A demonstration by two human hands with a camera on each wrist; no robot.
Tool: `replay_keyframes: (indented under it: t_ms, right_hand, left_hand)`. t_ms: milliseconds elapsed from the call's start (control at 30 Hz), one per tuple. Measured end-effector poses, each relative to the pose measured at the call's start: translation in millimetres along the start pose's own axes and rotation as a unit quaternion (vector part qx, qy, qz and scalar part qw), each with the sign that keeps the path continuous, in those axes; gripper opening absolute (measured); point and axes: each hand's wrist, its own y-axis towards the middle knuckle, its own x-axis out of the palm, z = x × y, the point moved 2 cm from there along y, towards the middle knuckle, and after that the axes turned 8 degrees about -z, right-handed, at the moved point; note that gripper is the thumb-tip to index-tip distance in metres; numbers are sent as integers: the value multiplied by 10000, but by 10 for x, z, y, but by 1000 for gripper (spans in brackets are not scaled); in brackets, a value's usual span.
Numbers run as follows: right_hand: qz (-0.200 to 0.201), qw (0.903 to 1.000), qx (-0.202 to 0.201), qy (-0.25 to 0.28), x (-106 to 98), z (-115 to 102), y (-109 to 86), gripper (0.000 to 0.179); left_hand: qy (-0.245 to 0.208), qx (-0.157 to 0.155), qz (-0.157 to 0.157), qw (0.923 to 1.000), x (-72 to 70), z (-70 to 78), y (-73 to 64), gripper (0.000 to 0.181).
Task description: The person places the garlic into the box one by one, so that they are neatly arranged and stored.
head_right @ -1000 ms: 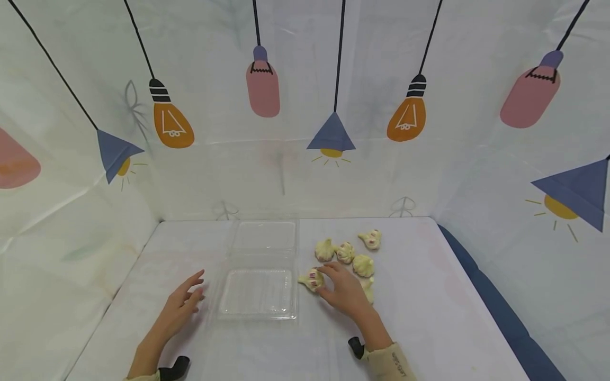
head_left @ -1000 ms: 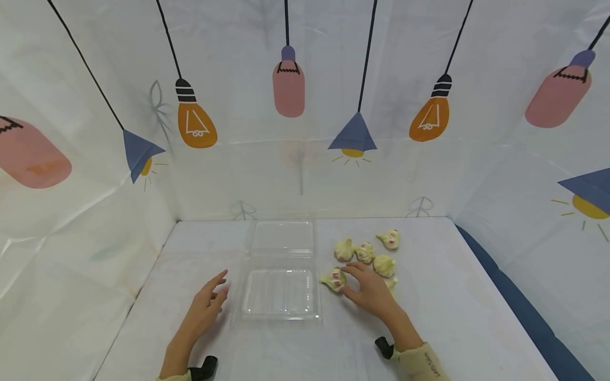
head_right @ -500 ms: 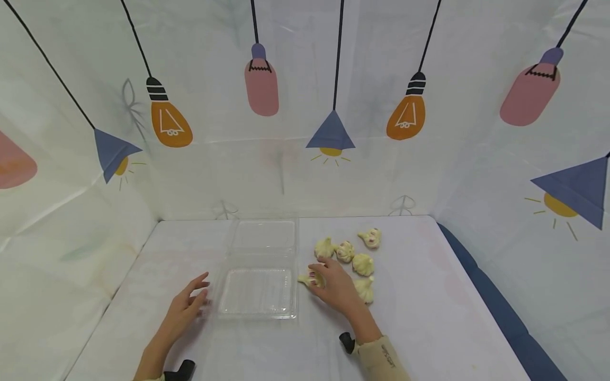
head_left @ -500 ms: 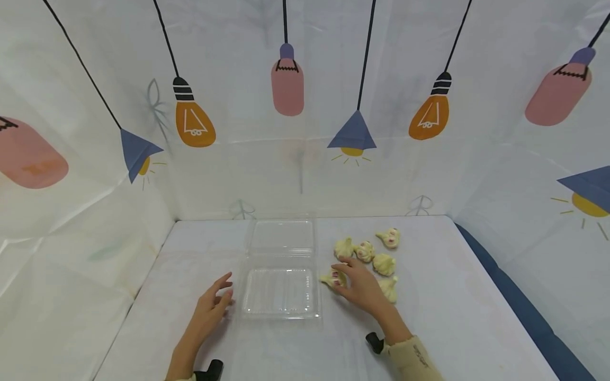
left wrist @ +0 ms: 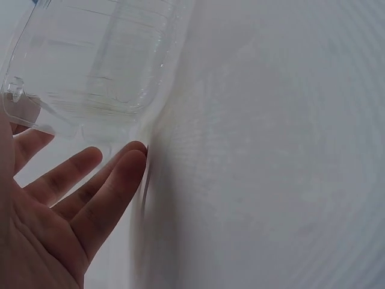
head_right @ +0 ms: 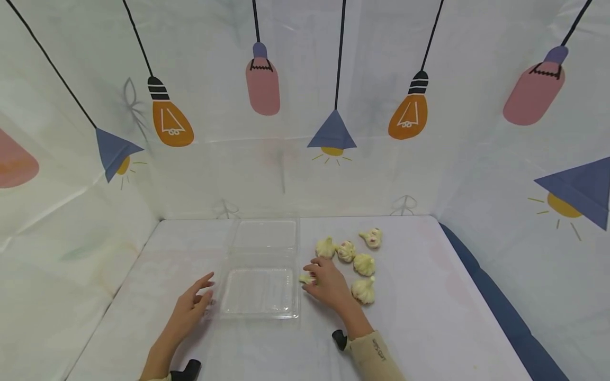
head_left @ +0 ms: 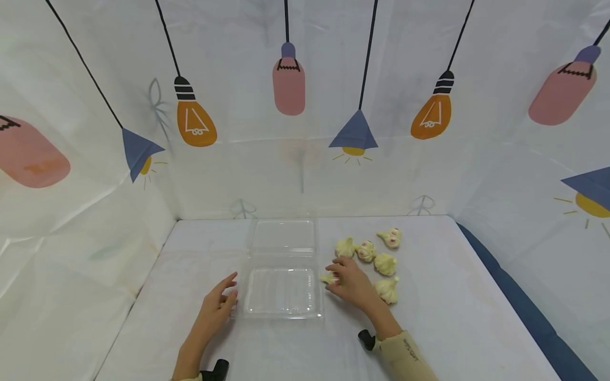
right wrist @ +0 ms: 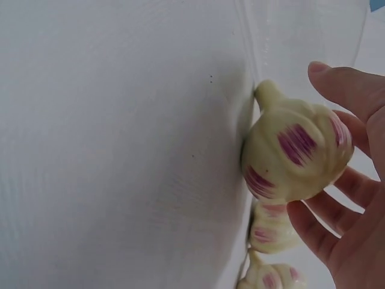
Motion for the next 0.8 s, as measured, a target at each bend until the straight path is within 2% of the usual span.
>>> replay_keyframes:
  t_ms: [200,467,533,700,800]
  right_hand:
    - [97,9999,-77,3,27,12,9,40]
    - [187,9998,-42,-85,11,38,-3,34]
    - [228,9997,-24,-89,9,51,-8,33]
    - [288,9995,67,-60,11,71,-37,28]
    - [219,9995,197,-84,2,60,-45,26]
  left_hand:
    - [2,308,118,9995,29,9,4,43]
    - [-228,445,135,9987,43,9,25,39]
    - [-334,350,109,9988,40,10,24,38]
    - [-683,-136,-63,9976,57,19,12,41]
    - [-844,-270,-156,9959,82,20,14,45]
